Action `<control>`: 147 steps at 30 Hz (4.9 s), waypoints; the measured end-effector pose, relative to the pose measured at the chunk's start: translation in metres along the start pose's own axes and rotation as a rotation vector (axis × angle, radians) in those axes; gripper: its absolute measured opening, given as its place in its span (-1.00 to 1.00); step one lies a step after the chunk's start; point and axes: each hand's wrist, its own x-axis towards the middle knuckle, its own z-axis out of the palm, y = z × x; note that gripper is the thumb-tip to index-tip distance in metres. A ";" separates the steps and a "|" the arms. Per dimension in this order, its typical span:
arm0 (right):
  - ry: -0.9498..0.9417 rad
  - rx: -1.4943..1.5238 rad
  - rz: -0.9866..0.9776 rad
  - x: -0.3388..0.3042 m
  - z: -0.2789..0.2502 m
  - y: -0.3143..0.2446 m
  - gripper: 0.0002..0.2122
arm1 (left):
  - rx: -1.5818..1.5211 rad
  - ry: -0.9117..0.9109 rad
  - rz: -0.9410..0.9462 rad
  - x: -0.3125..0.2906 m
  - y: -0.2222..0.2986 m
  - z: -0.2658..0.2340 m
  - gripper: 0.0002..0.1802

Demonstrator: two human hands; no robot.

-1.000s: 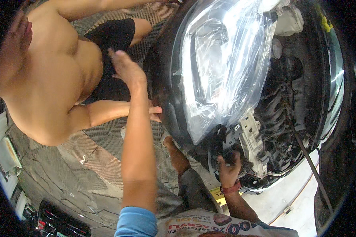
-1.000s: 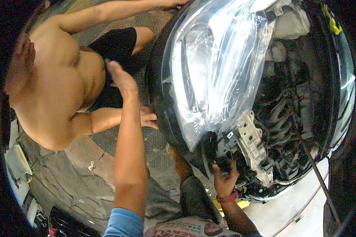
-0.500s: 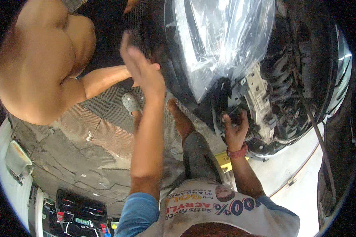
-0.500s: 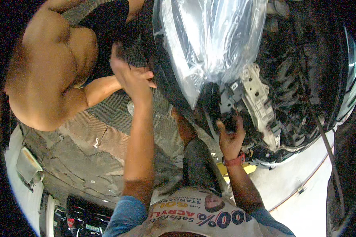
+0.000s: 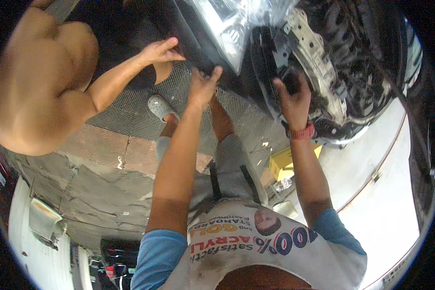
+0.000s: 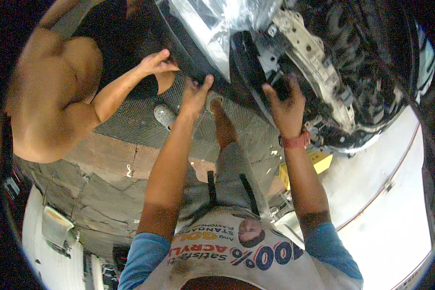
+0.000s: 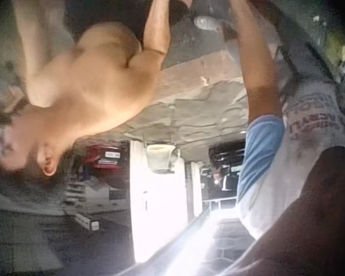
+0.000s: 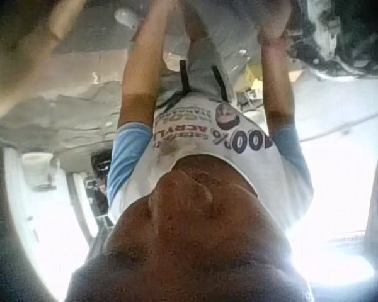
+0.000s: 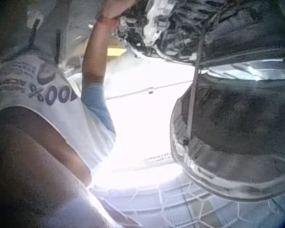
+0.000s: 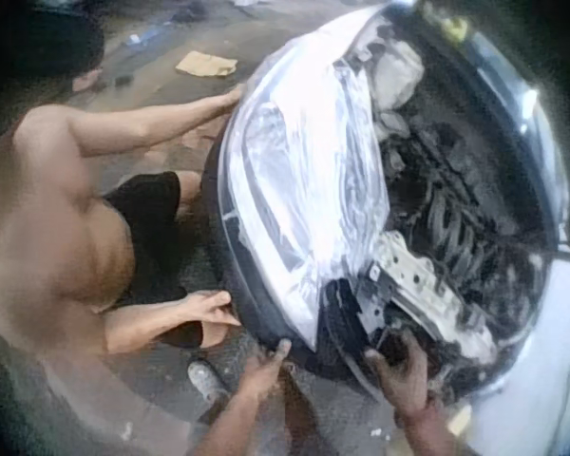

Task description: The person aligns and fits a black car bumper onto the front of a white vehicle, adjusting its position with both hands. They work alongside another person to secure the bumper in place.

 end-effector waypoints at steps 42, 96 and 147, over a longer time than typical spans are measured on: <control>-0.521 -0.499 1.120 -0.577 -0.127 0.278 -0.68 | 0.481 0.027 -0.105 -0.026 -0.005 -0.023 0.10; -0.311 -0.019 0.554 -0.174 0.581 -0.550 -0.60 | 0.630 0.391 -0.435 -0.161 0.715 -0.965 -0.32; 2.390 0.759 1.223 0.210 0.462 -0.264 -0.41 | 1.640 -1.042 -0.482 0.590 0.558 -0.090 0.03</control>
